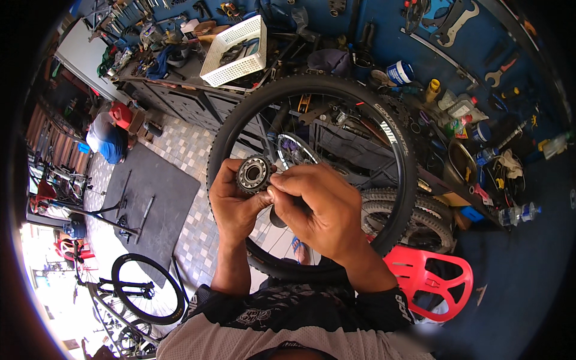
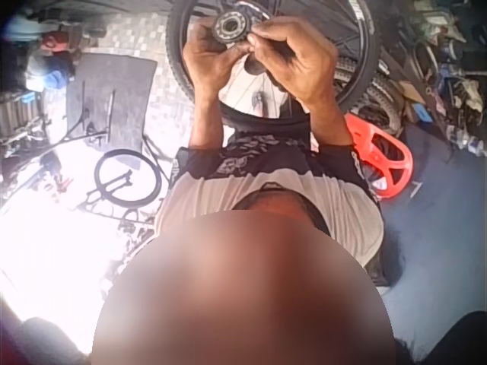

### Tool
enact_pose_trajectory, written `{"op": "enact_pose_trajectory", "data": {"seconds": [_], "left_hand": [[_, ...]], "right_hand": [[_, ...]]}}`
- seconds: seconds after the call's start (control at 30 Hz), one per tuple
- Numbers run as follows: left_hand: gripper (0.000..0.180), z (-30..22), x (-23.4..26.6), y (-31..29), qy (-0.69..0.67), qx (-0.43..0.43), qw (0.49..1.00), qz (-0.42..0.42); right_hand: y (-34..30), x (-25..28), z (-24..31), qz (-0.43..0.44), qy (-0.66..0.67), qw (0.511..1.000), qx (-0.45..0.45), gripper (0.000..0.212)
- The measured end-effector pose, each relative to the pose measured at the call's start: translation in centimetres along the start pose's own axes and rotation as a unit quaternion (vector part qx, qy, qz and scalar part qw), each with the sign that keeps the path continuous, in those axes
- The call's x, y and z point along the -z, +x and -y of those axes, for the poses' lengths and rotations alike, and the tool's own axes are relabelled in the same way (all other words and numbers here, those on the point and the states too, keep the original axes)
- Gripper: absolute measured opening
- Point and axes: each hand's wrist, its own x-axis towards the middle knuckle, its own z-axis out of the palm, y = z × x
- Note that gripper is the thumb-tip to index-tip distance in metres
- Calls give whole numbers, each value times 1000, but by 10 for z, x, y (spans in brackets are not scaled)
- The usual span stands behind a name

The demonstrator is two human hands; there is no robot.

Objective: The person holds a bicycle wheel hub and repeatedly removes and replaces a small metal ring or seal with their fingers. They rotate the hub to inspect it from different angles while working in a cluttered workshop.

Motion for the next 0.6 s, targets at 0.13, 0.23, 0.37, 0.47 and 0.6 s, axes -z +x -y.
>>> {"op": "enact_pose_trajectory", "data": {"seconds": [0.13,0.23,0.37,0.47,0.6], "left_hand": [[51,3,5,2,4,-14,1000,20],[52,4,5,3,9,-34,999,41],[61,1,7,0,57,-20,997,56],[69,4,13,2,38,-52,994,83],[75,0,12,0,19,-15,998,53]], "right_hand": [[0,5,1,16,60,997,-47,17],[-5,4,-5,22,155,977,-147,17],[-8,2,-7,3,203,961,-188,16],[-6,2,-7,-2,184,970,-157,15],[-6,5,-7,27,179,975,-130,13]]}}
